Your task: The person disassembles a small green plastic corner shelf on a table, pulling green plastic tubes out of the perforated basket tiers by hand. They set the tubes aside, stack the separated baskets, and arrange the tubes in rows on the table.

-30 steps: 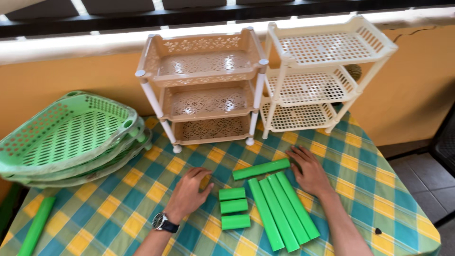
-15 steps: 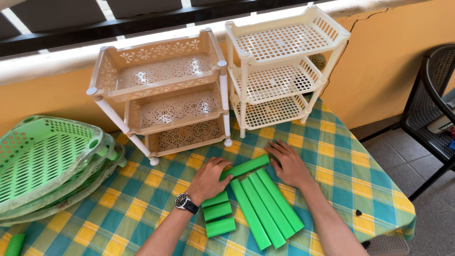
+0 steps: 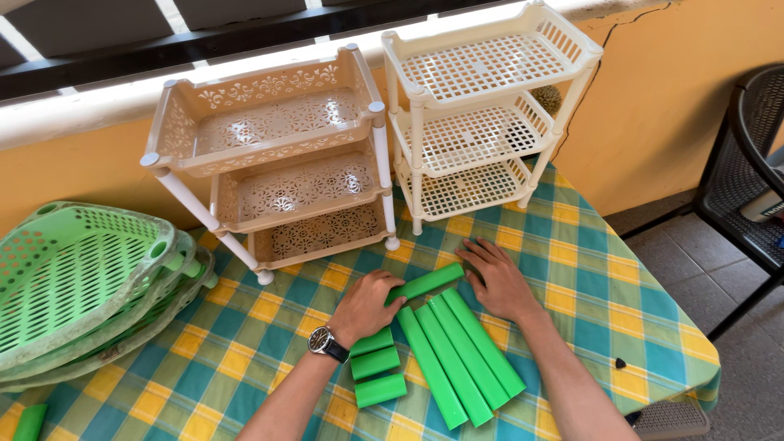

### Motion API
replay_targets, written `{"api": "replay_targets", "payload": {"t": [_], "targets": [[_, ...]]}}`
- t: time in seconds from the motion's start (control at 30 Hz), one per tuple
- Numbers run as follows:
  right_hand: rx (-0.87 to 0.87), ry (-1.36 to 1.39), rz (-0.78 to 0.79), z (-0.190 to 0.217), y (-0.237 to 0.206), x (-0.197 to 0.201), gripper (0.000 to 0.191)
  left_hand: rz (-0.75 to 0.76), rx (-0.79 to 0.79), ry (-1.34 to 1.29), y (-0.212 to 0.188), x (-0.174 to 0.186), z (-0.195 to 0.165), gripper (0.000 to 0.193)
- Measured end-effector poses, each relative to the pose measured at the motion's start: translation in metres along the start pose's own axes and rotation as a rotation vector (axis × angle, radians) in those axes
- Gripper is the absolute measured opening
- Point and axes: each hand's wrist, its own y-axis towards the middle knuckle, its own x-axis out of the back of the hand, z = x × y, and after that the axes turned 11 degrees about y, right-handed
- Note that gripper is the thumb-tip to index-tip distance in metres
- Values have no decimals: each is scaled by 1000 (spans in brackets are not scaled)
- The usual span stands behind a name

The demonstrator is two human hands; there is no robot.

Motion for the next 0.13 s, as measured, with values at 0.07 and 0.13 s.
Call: {"api": "replay_targets", "payload": {"t": [0.07, 0.13], "targets": [[-5, -15, 1, 0, 1, -2, 47, 8, -15, 16, 0, 0, 3, 27], [-17, -17, 8, 0, 3, -4, 49, 5, -20, 20, -2, 0, 8, 26]]}}
